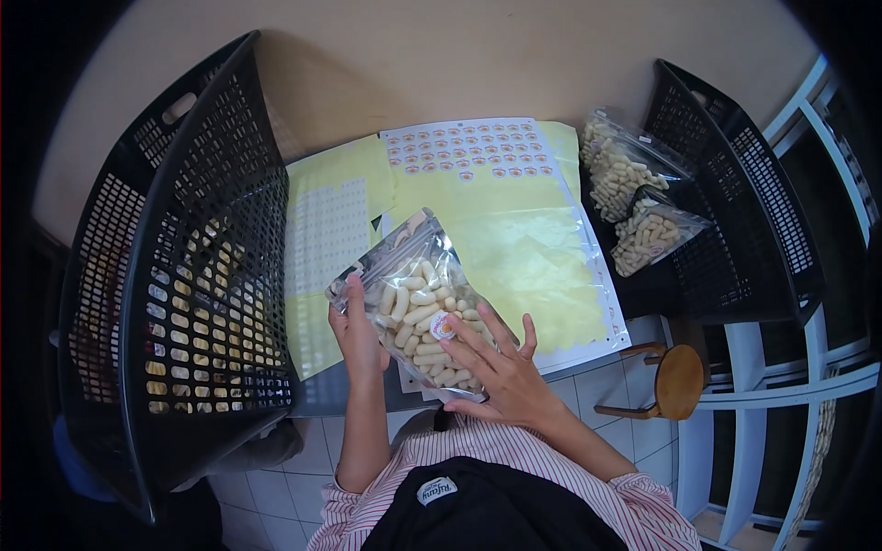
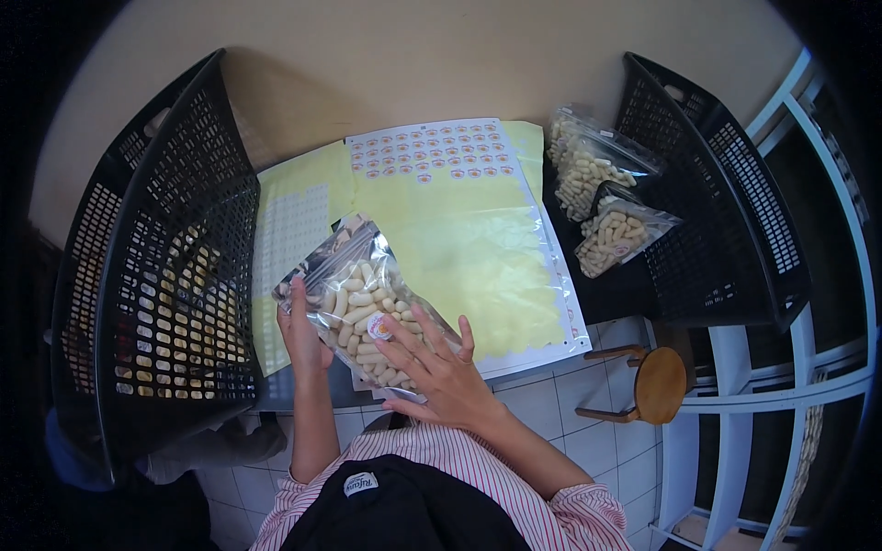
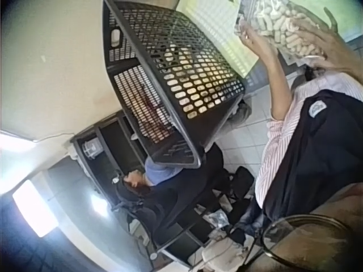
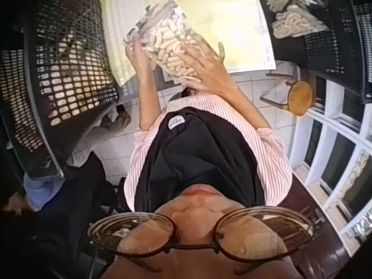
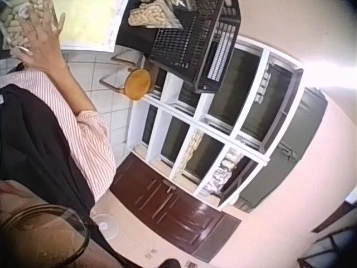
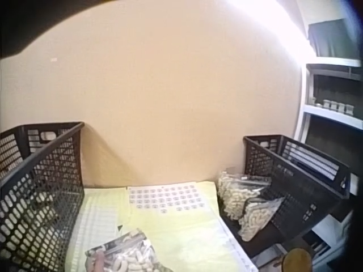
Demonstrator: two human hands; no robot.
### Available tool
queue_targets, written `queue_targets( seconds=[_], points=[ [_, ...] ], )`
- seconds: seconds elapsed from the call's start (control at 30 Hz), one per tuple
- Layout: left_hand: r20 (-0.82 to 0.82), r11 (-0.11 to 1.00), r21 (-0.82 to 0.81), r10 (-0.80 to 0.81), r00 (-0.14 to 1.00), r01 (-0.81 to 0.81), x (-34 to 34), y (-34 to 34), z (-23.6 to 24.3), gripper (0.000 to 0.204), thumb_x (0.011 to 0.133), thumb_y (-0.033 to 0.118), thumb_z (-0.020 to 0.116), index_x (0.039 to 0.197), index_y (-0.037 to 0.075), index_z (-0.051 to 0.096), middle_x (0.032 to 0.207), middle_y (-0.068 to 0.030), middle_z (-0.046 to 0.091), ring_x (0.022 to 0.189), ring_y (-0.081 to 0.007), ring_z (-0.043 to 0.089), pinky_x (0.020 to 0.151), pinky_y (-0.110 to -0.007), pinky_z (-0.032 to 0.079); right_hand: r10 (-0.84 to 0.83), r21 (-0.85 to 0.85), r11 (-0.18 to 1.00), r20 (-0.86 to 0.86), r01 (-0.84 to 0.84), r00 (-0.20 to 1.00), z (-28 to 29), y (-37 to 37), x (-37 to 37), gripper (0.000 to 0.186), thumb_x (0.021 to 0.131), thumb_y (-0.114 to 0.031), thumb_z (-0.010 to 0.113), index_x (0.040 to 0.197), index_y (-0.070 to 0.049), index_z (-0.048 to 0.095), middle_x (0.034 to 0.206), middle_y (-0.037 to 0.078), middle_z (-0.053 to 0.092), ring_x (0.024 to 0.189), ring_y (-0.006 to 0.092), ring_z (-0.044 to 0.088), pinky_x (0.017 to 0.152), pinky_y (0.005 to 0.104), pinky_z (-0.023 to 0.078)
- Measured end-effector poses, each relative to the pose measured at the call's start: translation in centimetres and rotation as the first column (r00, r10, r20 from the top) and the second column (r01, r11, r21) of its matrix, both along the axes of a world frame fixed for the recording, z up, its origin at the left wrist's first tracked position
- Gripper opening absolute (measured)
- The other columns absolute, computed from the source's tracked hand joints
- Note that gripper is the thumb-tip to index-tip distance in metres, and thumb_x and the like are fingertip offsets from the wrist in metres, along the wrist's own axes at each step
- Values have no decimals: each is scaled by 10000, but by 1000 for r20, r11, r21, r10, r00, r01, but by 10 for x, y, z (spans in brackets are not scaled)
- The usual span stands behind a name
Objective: The recorder labels bags of snacks, places them in a basket, and then organizes labeled bags onto shelves.
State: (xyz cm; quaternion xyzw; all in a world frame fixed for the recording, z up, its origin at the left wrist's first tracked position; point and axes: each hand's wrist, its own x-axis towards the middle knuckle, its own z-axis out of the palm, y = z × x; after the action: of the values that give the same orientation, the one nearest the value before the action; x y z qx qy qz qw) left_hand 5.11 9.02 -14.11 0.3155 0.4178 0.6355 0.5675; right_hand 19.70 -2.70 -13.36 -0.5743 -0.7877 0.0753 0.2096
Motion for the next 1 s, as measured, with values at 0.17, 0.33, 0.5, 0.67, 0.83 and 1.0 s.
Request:
queue_targets(
  seconds=[0.17, 0.33, 0.5, 0.67, 0.83, 1.0],
  points=[
    [-44, 1000, 13, 22, 999, -21, 0, 4, -7, 319, 838, 212, 508, 1075, 7, 446, 1052, -74, 496, 921, -126, 478, 798, -260, 386, -99, 52, 994, 48, 97, 994, -4, -3, -7, 633, 746, -537, 458, 1256, -178, 353, 1339, 37, 268, 1266, 271, 128, 948, 523, -115],
    [54, 999, -48, 12, 998, -10, 0, 4, -6, 289, 839, 251, 497, 1009, 18, 488, 950, -102, 551, 825, -178, 560, 700, -296, 475, -138, 57, 988, -63, 142, 988, -8, -13, -11, 583, 753, -490, 488, 1237, -186, 373, 1326, 35, 294, 1247, 255, 195, 968, 499, -59],
    [41, 992, -74, -97, 994, 100, -4, -10, 19, 257, 848, 219, 483, 1011, 21, 474, 952, -102, 550, 824, -169, 558, 684, -288, 473, -151, 292, 912, -412, 288, 898, 1, -28, 6, 718, 635, -416, 664, 1212, -96, 382, 1209, 118, 398, 1135, 267, 370, 977, 457, 63],
    [130, 940, 162, -321, 938, 299, 25, -40, 36, 305, 872, 265, 414, 1019, 10, 493, 974, -109, 561, 847, -192, 567, 729, -309, 462, -210, -113, 963, -884, 244, 418, 13, -49, 28, 905, 518, -263, 792, 1237, 6, 311, 1151, 181, 445, 1002, 264, 501, 838, 334, 411],
    [12, 786, 267, -581, 814, 558, 82, -54, 29, 294, 876, 236, 409, 1074, 21, 441, 1004, -111, 537, 909, -197, 539, 764, -308, 442, -336, -278, 942, -784, 189, 522, 4, -85, 80, 687, 535, -248, 786, 1075, 51, 485, 916, 159, 594, 899, 189, 565, 822, 284, 418],
    [70, 723, 258, -676, 734, 641, 163, -101, 1, 522, 710, 202, 661, 1112, -6, 400, 992, -97, 532, 963, -185, 500, 814, -303, 421, -442, -350, 877, -856, 330, 267, -1, -124, 136, 610, 576, -243, 760, 1044, 50, 502, 930, 156, 590, 871, 201, 576, 796, 288, 431]
  ],
)
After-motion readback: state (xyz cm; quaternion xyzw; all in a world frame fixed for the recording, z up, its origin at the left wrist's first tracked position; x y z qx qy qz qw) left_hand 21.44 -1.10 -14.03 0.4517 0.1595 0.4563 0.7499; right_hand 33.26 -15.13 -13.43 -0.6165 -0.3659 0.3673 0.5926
